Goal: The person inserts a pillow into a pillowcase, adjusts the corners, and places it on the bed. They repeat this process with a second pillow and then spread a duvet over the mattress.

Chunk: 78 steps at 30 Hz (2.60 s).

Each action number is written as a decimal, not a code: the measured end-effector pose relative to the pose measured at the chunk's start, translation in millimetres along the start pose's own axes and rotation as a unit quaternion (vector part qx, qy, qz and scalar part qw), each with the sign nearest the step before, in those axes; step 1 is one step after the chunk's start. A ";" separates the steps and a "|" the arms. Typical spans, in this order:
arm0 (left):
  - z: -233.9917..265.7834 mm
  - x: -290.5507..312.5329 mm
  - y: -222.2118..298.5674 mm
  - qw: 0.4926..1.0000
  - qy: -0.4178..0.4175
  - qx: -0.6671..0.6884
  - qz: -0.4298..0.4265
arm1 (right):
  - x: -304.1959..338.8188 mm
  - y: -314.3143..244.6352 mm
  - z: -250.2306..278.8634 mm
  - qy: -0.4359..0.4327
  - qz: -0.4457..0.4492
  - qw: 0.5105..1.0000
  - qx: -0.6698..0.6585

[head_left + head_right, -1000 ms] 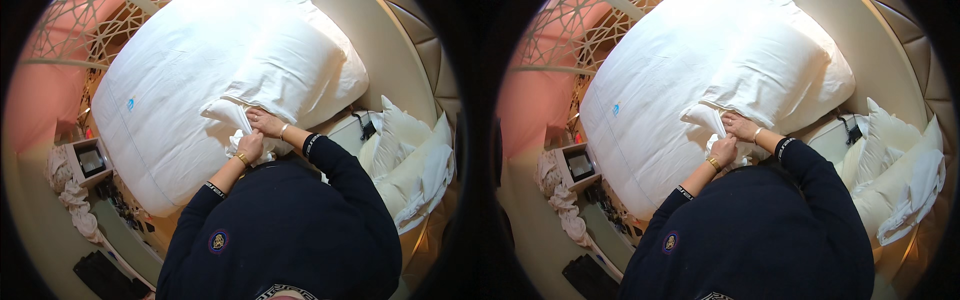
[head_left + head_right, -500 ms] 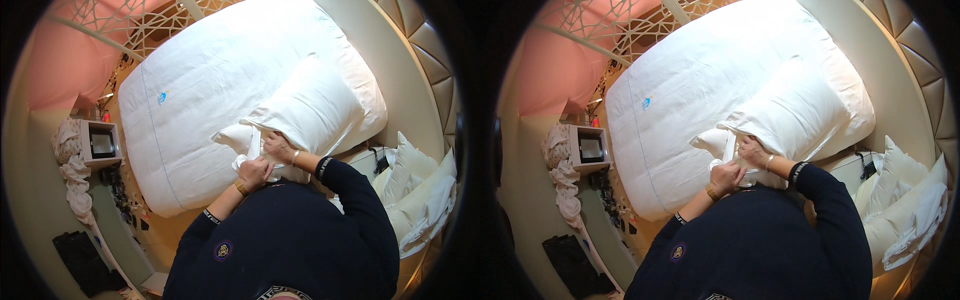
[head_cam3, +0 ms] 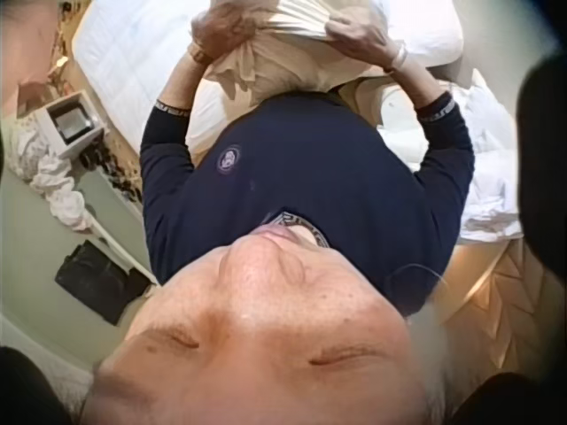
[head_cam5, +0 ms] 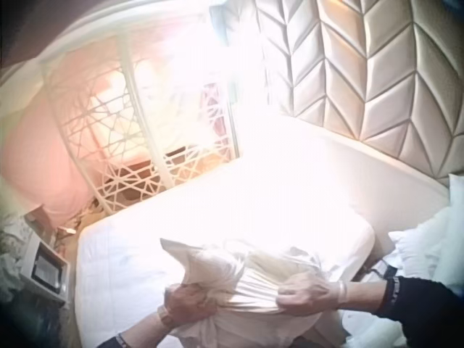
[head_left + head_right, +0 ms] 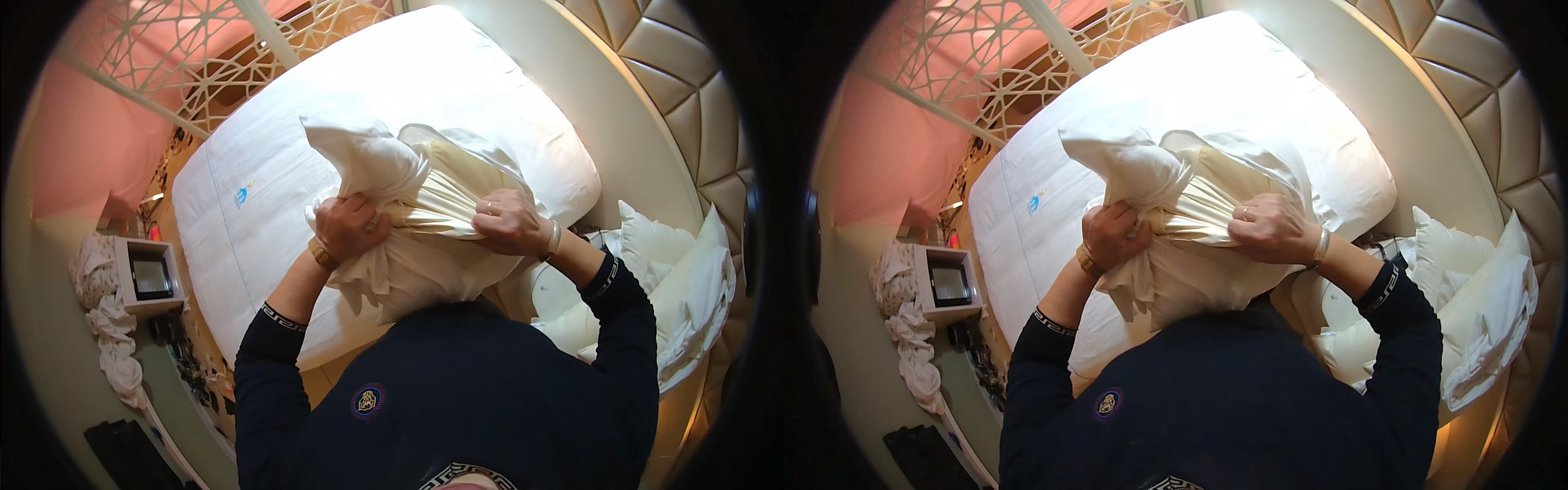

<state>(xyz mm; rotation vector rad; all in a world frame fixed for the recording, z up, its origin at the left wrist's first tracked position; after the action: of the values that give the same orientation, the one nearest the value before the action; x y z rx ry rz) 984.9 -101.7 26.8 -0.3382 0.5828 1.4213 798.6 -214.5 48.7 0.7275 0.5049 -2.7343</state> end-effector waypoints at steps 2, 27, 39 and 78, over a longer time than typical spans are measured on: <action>-18.9 -0.6 -2.4 1.000 -0.006 0.009 0.019 | 18.7 5.3 13.2 0.023 -0.025 0.999 0.013; -152.5 -71.9 -82.0 0.807 -0.177 0.312 0.470 | 84.2 50.7 42.8 0.099 -0.103 0.988 -0.054; -141.3 -67.3 1.2 0.985 -0.010 -0.003 0.174 | 122.2 145.2 84.6 0.296 -0.346 0.890 -0.016; -209.0 16.4 95.6 0.975 -0.117 0.138 0.132 | 89.2 60.8 -30.8 0.050 -0.046 0.997 0.038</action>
<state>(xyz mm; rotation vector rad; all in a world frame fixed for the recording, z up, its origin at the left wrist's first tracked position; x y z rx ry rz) 854.8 -190.3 -141.5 0.1326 0.6364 1.5825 757.5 -271.9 -38.6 0.8852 0.4676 -2.8272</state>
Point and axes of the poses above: each hand's wrist, its own x-axis away from the middle knuckle, its own z-axis out of the back of the hand, y = z × x, the point moved 7 cm from there along -x, towards the middle knuckle, and after that the axes turned 3 degrees about -x, right-handed, at the moved point
